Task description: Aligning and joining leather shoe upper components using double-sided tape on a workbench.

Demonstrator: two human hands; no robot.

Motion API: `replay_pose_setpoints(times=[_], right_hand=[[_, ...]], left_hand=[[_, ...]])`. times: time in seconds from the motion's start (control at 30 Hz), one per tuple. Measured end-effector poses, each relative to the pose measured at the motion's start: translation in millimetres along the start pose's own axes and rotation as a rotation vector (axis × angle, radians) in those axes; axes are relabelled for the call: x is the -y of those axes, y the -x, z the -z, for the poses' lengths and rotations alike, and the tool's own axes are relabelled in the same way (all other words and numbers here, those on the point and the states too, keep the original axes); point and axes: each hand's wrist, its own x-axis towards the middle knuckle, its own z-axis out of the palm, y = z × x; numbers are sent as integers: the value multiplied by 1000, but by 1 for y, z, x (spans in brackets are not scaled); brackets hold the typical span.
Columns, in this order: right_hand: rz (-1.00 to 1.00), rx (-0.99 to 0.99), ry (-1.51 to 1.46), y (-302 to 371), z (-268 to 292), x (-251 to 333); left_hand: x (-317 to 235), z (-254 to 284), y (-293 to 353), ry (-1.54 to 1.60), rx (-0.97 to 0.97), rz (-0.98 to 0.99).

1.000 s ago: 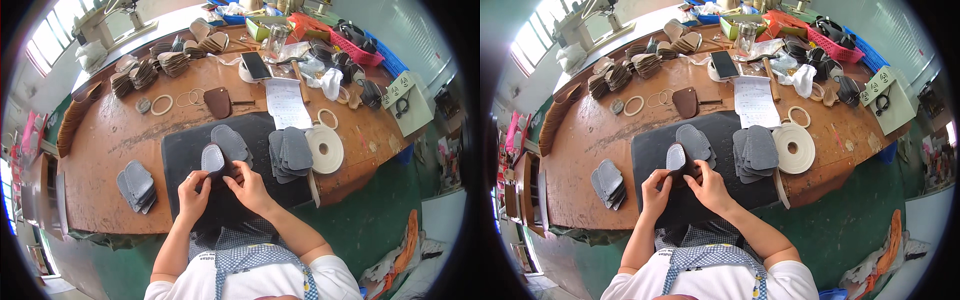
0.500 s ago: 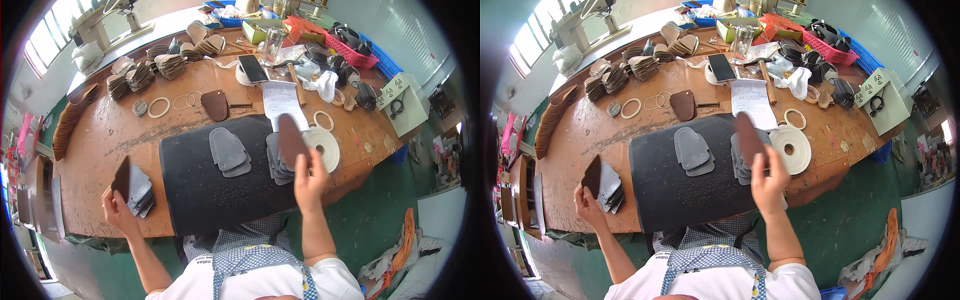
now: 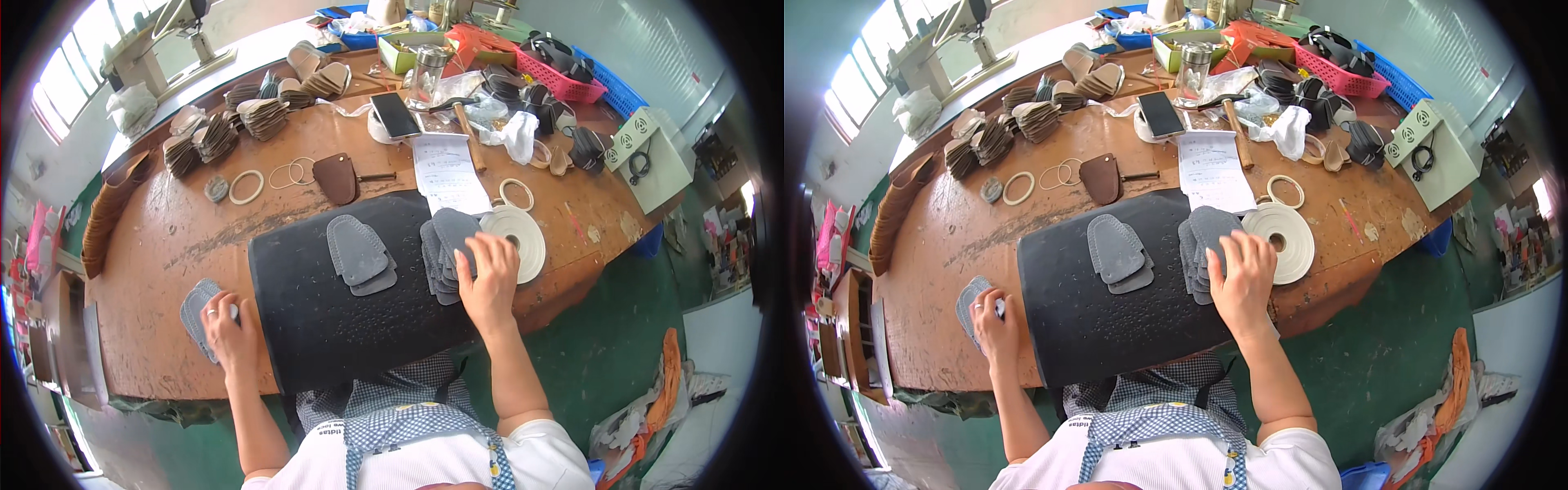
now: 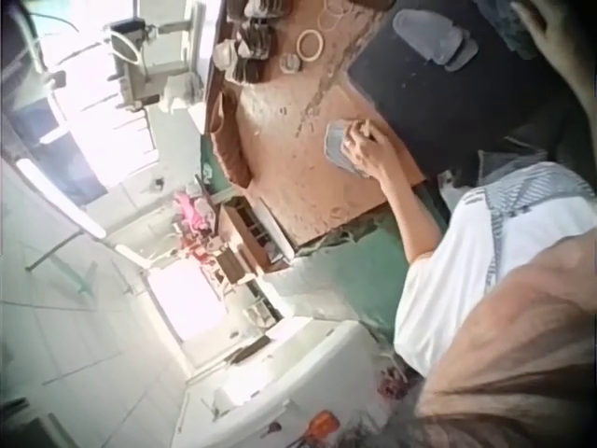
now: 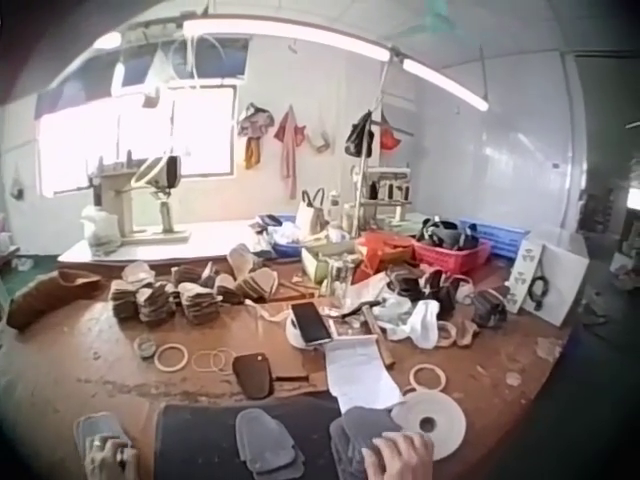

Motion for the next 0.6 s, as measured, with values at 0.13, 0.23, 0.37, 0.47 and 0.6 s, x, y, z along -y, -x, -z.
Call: replay_pose_setpoints(times=[0.13, 0.23, 0.37, 0.47, 0.6], right_hand=[[-50, -85, 74, -19, -8, -6], [-180, 126, 15, -17, -23, -9], [-221, 126, 132, -10, -25, 7], [-252, 128, 170, -6, -25, 18], [-267, 90, 208, -1, -26, 25]], left_hand=[[-66, -9, -11, 247, 183, -181], [-107, -23, -16, 364, 295, -339], [-135, -51, -24, 352, 339, -393], [-140, -68, -35, 258, 316, -295], [-134, -87, -46, 201, 454, -95]])
